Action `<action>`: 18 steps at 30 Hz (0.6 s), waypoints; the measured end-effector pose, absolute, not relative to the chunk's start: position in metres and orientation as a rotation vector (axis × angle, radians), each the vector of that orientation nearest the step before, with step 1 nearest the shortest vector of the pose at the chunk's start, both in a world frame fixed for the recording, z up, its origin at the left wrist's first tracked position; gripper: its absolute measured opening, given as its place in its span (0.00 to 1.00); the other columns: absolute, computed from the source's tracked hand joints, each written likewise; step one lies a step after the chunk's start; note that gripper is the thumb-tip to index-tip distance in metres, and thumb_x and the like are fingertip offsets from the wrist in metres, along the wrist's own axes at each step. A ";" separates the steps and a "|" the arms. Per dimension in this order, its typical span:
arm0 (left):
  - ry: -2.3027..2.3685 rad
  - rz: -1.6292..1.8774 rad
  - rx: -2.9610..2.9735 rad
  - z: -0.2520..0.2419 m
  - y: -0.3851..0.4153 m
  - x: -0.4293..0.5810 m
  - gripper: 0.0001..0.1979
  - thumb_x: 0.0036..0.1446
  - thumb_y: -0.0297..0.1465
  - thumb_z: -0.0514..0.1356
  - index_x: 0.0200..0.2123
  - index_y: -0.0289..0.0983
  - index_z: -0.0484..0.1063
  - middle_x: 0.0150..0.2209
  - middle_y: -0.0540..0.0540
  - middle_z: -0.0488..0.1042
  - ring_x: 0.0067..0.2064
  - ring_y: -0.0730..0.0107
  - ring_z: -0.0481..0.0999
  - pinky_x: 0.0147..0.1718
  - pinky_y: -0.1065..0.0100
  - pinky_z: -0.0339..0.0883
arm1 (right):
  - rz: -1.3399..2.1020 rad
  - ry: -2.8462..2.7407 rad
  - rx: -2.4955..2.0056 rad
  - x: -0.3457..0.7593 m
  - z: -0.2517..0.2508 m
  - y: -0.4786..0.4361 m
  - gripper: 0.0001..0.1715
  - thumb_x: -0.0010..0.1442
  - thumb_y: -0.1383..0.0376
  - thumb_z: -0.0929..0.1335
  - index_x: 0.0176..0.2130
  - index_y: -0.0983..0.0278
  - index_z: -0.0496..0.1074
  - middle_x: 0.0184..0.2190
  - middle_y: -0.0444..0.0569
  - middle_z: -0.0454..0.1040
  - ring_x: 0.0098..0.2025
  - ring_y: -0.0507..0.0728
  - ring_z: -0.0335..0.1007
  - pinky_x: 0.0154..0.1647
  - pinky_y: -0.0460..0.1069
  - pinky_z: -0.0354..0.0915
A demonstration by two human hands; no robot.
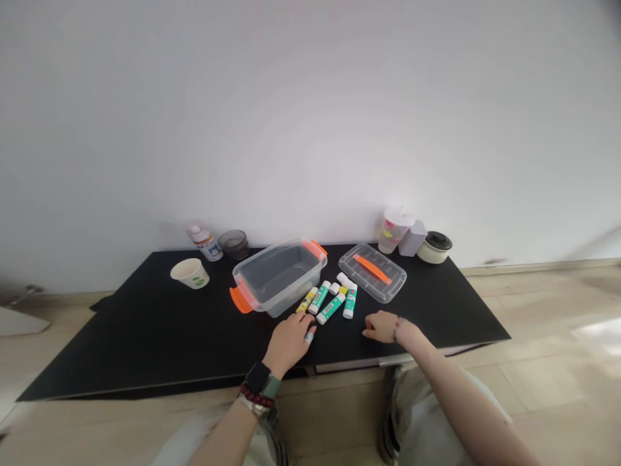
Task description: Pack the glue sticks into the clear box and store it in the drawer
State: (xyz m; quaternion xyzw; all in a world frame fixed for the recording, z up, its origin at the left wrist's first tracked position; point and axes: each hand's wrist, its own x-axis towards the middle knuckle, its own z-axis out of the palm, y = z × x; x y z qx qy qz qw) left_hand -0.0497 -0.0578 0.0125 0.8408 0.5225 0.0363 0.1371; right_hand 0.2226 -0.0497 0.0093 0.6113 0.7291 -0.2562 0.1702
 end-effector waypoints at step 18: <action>1.088 -0.245 2.000 0.026 -0.113 -0.047 0.22 0.59 0.53 0.51 0.28 0.39 0.66 0.25 0.50 0.69 0.27 0.68 0.67 0.28 0.68 0.56 | -0.598 2.251 1.949 0.212 0.041 -0.121 0.19 0.69 0.56 0.60 0.39 0.61 0.76 0.38 0.52 0.79 0.42 0.58 0.77 0.39 0.48 0.64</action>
